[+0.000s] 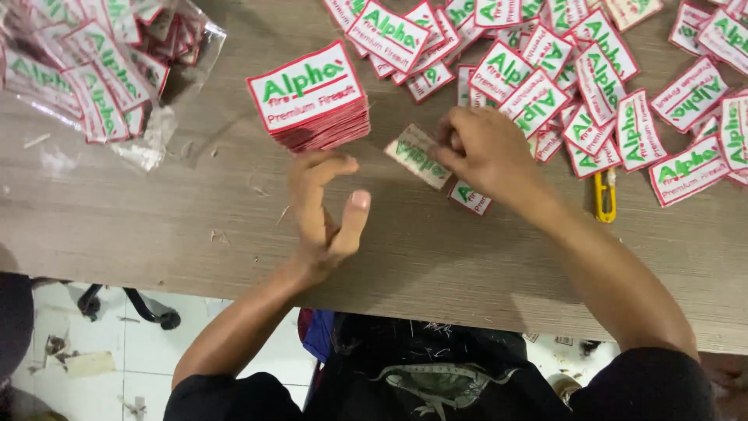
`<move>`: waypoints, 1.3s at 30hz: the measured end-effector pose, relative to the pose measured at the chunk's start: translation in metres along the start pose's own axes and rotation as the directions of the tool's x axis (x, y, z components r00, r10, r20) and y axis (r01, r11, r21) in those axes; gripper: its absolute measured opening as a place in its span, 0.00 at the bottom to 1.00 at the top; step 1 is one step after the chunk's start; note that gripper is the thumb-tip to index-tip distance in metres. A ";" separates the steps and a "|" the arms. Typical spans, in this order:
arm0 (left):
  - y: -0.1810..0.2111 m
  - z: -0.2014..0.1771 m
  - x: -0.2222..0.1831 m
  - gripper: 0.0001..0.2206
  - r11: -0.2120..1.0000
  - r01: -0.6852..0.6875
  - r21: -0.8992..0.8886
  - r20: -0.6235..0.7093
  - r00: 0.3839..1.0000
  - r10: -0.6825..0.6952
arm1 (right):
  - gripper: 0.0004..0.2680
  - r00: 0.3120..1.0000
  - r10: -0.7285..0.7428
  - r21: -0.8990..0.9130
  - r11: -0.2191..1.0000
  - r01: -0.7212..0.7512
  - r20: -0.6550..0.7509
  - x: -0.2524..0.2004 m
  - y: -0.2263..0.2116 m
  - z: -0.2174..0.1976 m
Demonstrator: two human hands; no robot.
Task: Sorting, aligning, and trimming printed labels before stacking them neatly on a work table.
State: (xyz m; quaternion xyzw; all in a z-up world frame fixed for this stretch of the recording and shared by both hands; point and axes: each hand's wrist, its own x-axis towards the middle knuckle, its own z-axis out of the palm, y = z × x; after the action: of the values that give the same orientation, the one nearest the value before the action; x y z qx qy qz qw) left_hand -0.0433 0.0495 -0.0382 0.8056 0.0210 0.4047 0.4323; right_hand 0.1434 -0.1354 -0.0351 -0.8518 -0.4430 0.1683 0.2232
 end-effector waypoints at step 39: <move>-0.011 0.097 -0.006 0.18 0.396 0.633 -0.665 0.529 0.774 -0.348 | 0.08 0.906 0.220 0.803 0.568 0.182 -0.361 -0.073 0.011 0.027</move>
State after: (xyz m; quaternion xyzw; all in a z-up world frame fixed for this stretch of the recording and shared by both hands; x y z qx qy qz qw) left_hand 0.0206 -0.0118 -0.0790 0.5184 0.0043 0.0884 0.8505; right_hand 0.0971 -0.1955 -0.0572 -0.6688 -0.2445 0.1684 0.6816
